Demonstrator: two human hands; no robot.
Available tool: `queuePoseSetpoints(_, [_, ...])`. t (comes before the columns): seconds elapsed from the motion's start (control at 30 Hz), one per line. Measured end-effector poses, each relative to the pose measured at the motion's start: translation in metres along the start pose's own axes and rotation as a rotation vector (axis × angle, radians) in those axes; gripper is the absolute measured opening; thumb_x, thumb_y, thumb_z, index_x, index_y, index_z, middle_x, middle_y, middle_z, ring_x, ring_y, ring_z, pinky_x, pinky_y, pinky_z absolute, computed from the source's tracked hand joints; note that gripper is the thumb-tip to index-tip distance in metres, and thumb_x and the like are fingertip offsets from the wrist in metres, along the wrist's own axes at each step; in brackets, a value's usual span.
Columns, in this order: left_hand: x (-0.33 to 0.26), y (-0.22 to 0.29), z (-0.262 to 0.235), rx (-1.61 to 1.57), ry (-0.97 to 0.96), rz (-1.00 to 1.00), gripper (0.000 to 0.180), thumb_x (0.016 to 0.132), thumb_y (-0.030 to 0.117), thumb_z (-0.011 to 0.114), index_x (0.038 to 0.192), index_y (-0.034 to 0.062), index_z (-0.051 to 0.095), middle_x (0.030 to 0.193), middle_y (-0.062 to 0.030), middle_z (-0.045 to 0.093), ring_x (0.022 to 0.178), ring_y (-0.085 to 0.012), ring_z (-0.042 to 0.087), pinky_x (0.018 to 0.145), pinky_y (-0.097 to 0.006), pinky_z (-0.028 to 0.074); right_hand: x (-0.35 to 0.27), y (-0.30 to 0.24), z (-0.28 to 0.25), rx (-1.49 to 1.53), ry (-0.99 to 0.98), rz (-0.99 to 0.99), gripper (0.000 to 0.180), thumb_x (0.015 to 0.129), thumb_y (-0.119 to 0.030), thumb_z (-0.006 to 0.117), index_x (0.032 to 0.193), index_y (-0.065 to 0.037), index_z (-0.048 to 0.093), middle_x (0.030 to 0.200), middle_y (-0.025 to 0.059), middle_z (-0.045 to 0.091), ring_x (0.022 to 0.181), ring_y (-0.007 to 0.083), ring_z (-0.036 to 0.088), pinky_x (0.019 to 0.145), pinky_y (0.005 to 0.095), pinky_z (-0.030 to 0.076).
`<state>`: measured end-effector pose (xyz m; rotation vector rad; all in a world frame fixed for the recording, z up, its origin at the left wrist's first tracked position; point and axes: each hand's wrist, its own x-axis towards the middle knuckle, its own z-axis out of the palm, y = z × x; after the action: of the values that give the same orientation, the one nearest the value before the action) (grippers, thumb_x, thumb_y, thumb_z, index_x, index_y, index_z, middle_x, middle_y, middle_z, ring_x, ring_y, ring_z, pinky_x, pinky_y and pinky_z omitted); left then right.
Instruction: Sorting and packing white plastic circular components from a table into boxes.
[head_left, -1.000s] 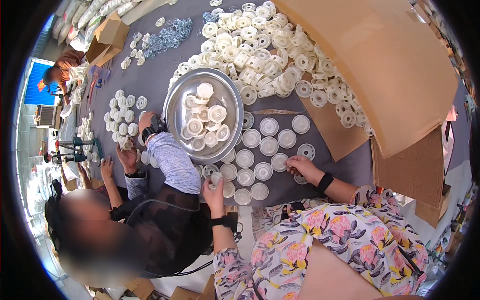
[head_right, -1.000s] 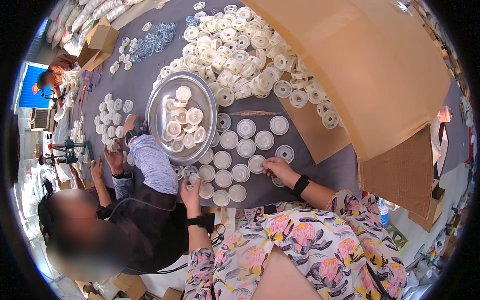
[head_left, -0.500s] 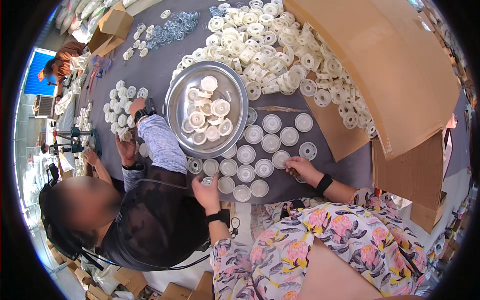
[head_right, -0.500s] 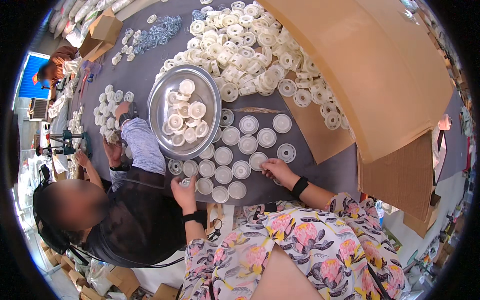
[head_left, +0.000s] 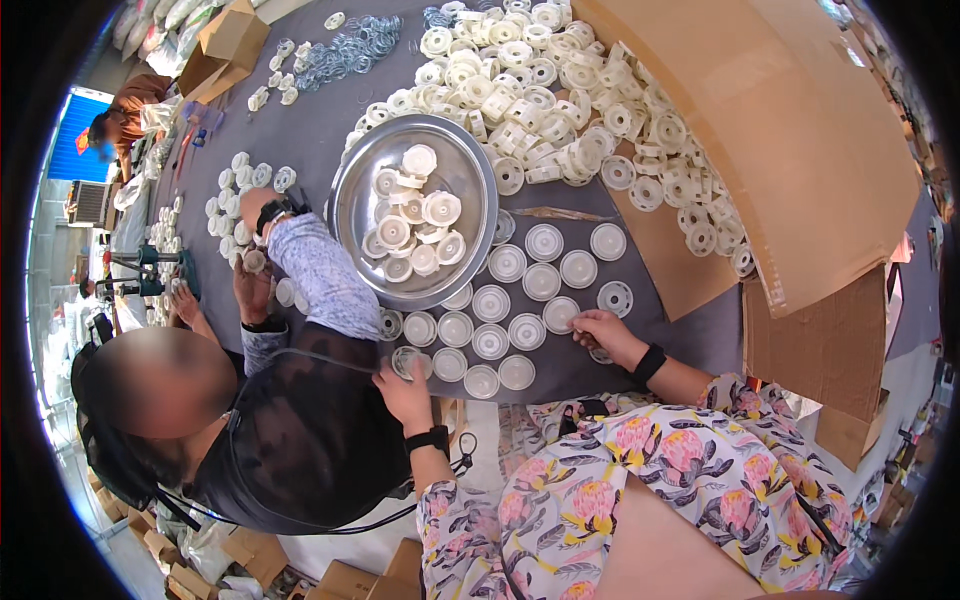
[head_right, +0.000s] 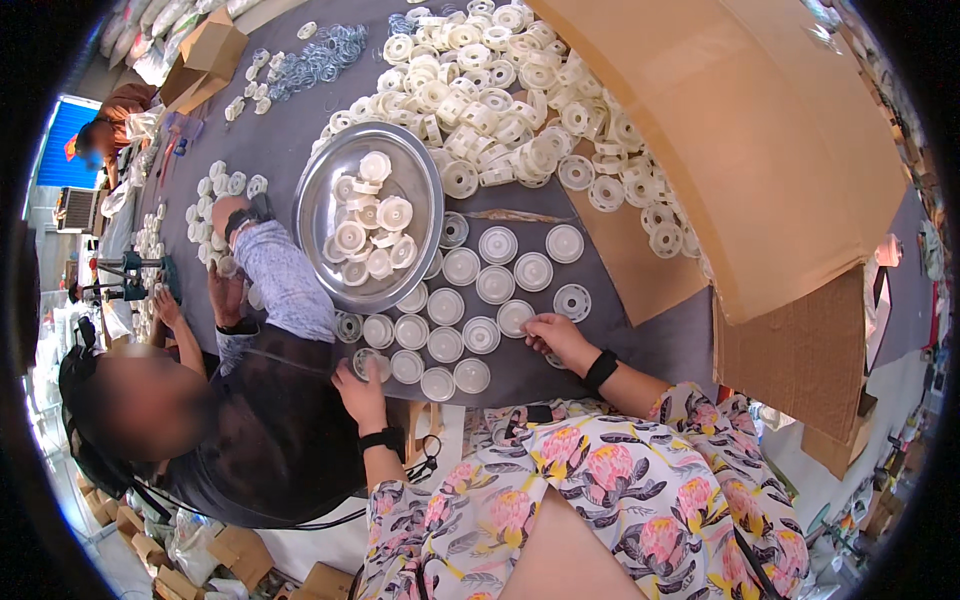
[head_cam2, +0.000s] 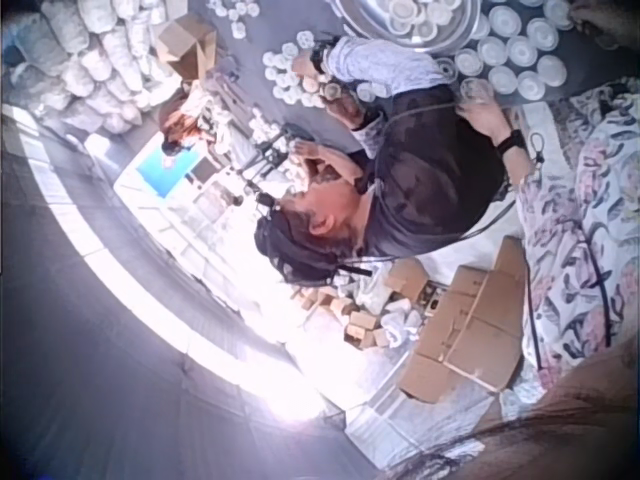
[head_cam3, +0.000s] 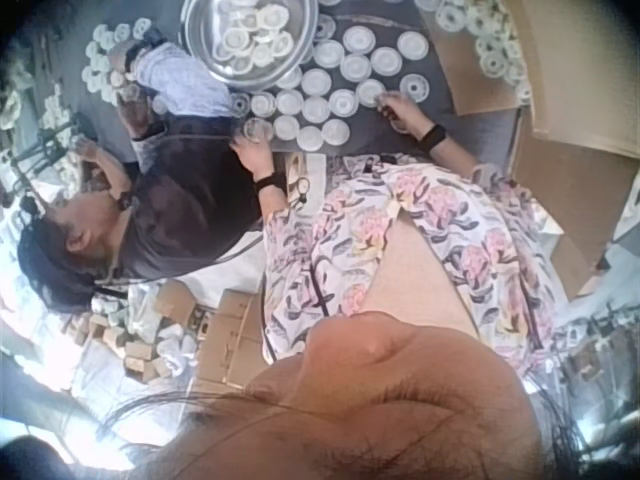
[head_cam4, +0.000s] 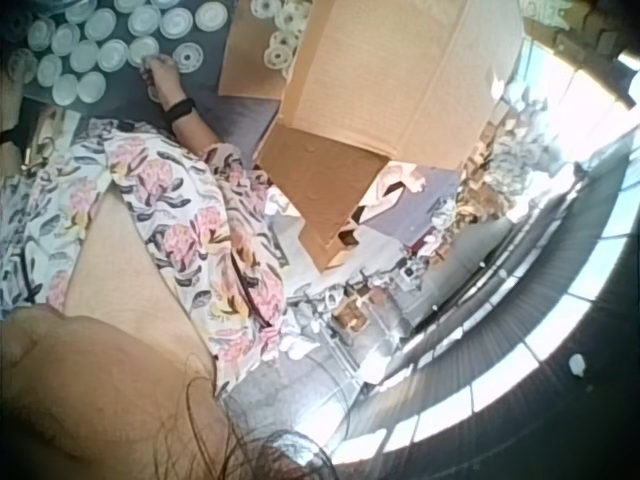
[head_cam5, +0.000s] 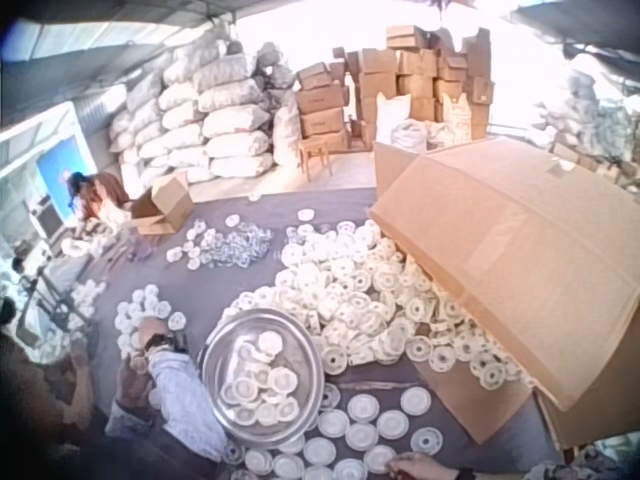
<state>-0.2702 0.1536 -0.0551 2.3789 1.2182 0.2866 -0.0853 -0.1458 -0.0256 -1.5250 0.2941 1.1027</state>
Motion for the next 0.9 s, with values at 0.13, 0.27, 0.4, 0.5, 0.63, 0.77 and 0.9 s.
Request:
queuePoseSetpoints(0.13, [-0.013, -0.002, -0.001, 0.042, -0.037, 0.244, 0.055, 0.066, 0.02, 0.071, 0.114, 0.0031, 0.05, 0.115, -0.0176, 0.047, 0.106, -0.035, 0.046, 0.089, -0.042, 0.039, 0.0, 0.0, -0.001, 0.0, -0.006, -0.005, 0.015, 0.083, -0.022, 0.057, 0.085, -0.008, 0.06, 0.069, -0.0002, 0.058, 0.057, 0.0066, 0.051, 0.051, 0.0196, 0.039])
queuePoseSetpoints(0.27, [-0.013, -0.003, -0.004, 0.122, -0.066, 0.23, 0.058, 0.064, 0.019, 0.073, 0.116, 0.0055, 0.05, 0.113, -0.016, 0.047, 0.104, -0.0326, 0.047, 0.089, -0.042, 0.038, 0.003, 0.002, -0.002, 0.017, -0.006, -0.016, 0.016, 0.083, -0.023, 0.057, 0.084, -0.008, 0.061, 0.068, -0.0002, 0.058, 0.057, 0.0067, 0.051, 0.051, 0.0196, 0.039])
queuePoseSetpoints(0.4, [-0.014, 0.0, -0.008, 0.203, -0.07, 0.273, 0.063, 0.06, 0.015, 0.073, 0.118, 0.0066, 0.048, 0.112, -0.0141, 0.049, 0.104, -0.0316, 0.047, 0.089, -0.041, 0.038, -0.001, -0.003, 0.0, 0.0, -0.014, -0.005, 0.016, 0.083, -0.023, 0.057, 0.084, -0.008, 0.061, 0.068, -0.0002, 0.058, 0.057, 0.0064, 0.051, 0.05, 0.0196, 0.039])
queuePoseSetpoints(0.5, [-0.016, -0.005, -0.006, 0.217, -0.029, 0.324, 0.064, 0.059, 0.013, 0.073, 0.118, 0.0063, 0.048, 0.108, -0.0137, 0.05, 0.102, -0.0317, 0.048, 0.087, -0.042, 0.039, 0.001, -0.001, -0.002, 0.003, -0.003, -0.005, 0.016, 0.083, -0.023, 0.057, 0.084, -0.008, 0.061, 0.068, -0.0002, 0.058, 0.057, 0.0062, 0.051, 0.05, 0.0195, 0.039])
queuePoseSetpoints(0.63, [-0.014, -0.015, -0.006, 0.036, 0.102, 0.206, 0.06, 0.06, 0.013, 0.073, 0.114, 0.003, 0.051, 0.102, -0.014, 0.051, 0.094, -0.0324, 0.052, 0.081, -0.041, 0.043, -0.001, -0.003, -0.001, -0.002, 0.006, 0.008, 0.016, 0.082, -0.023, 0.057, 0.084, -0.008, 0.062, 0.068, -0.0002, 0.058, 0.057, 0.0063, 0.051, 0.05, 0.0195, 0.039])
queuePoseSetpoints(0.77, [0.001, -0.044, 0.007, -0.098, -0.053, 0.047, 0.053, 0.062, 0.016, 0.075, 0.109, 0.0002, 0.055, 0.098, -0.0152, 0.052, 0.088, -0.0299, 0.054, 0.077, -0.038, 0.045, -0.002, -0.005, 0.002, -0.008, -0.012, 0.005, 0.016, 0.082, -0.023, 0.058, 0.084, -0.008, 0.062, 0.068, -0.0001, 0.058, 0.057, 0.0065, 0.051, 0.05, 0.0197, 0.039])
queuePoseSetpoints(0.9, [0.01, -0.007, -0.012, 0.09, -0.117, 0.052, 0.048, 0.063, 0.02, 0.074, 0.104, 0.0022, 0.057, 0.099, -0.0153, 0.052, 0.094, -0.0303, 0.053, 0.075, -0.04, 0.045, 0.003, -0.004, -0.003, -0.021, -0.009, -0.011, 0.016, 0.082, -0.023, 0.058, 0.084, -0.008, 0.062, 0.068, -0.0002, 0.058, 0.057, 0.0064, 0.051, 0.05, 0.0199, 0.039])
